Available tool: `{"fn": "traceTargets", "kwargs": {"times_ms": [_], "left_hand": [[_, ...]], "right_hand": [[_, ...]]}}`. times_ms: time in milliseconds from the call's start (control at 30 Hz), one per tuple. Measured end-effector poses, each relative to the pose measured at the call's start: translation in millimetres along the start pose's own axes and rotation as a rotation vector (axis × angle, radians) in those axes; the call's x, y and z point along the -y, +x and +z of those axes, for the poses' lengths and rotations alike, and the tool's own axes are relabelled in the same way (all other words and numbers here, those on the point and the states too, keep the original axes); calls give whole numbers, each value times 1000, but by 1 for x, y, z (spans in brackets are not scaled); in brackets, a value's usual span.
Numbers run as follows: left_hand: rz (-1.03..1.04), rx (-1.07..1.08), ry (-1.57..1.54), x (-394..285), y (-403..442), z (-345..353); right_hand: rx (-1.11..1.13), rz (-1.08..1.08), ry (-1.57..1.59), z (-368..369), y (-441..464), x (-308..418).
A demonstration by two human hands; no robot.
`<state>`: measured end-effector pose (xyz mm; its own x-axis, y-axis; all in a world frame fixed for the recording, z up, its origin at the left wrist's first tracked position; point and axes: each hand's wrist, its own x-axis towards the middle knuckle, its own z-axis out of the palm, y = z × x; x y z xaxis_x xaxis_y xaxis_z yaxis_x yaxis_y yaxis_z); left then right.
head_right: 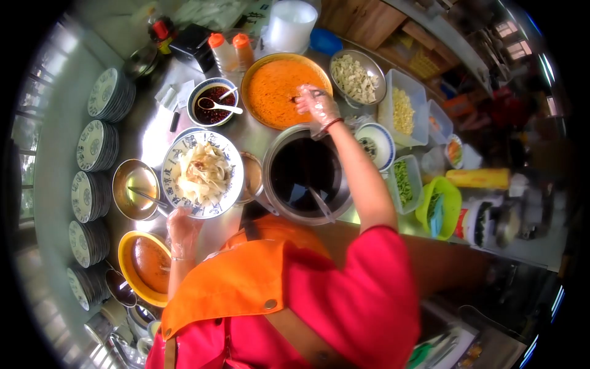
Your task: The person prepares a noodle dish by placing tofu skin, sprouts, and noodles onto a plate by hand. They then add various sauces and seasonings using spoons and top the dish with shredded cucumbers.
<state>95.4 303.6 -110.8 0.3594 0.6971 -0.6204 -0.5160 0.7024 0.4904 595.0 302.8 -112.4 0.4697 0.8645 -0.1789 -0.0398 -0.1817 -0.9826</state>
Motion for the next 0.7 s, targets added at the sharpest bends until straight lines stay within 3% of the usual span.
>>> {"fn": "traceTargets", "kwargs": {"times_ms": [167,300,500,700], "left_hand": [[-91,107,-67,0,12,27],[-108,127,-24,0,17,61],[-122,218,-27,13,47,74],[-116,294,-66,16,58,90]], "right_hand": [[-24,-346,-363,-2,-35,37],[-68,-257,-475,-12,-36,29],[-162,-100,169,-24,-22,0],[-252,-109,275,-30,-35,11]]}}
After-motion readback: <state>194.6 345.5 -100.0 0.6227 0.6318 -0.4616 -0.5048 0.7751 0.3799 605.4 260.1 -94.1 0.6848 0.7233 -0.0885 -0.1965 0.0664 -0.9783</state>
